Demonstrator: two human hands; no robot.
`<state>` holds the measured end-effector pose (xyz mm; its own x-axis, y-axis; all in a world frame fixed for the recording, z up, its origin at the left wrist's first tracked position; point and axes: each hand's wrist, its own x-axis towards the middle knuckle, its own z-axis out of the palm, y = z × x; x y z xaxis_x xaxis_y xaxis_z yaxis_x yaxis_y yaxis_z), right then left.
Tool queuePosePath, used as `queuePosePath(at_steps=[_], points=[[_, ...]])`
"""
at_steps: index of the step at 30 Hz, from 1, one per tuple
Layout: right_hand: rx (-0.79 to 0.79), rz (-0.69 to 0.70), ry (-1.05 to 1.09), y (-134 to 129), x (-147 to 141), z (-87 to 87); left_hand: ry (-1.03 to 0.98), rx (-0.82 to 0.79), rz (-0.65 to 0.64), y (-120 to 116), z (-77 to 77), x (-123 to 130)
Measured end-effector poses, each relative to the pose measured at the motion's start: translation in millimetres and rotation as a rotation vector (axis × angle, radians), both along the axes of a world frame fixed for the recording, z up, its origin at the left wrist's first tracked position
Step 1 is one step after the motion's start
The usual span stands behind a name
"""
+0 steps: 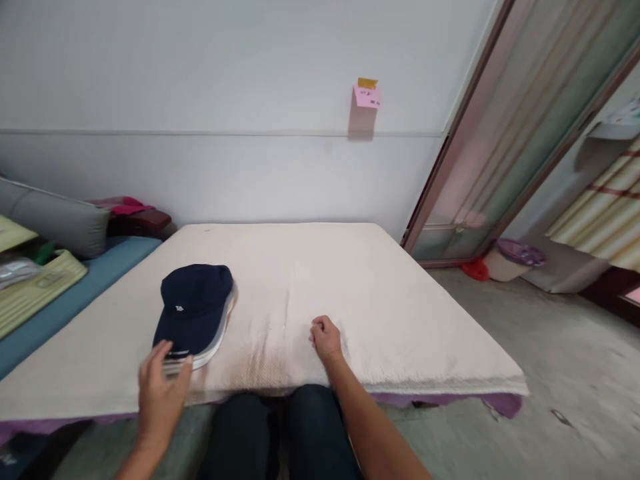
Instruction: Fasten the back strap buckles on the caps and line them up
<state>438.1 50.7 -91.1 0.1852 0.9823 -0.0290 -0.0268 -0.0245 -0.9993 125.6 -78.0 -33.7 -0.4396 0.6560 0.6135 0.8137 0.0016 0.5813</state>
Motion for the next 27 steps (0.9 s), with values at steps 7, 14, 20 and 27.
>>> queuePosePath(at_steps=[7, 14, 20, 27], points=[[0.081, 0.056, -0.088, -7, 7, -0.7, 0.142, -0.319, -0.592, -44, -23.5, 148], [0.113, 0.16, -0.07, -14, 16, -3.1, 0.134, -0.493, -0.548, -17, -10.2, 182], [0.121, 0.197, -0.054, -14, 20, -6.7, 0.1, -0.598, -0.521, -7, -5.5, 194], [0.115, 0.207, -0.043, -15, 21, -2.4, 0.039, -0.589, -0.503, -8, -1.8, 207]])
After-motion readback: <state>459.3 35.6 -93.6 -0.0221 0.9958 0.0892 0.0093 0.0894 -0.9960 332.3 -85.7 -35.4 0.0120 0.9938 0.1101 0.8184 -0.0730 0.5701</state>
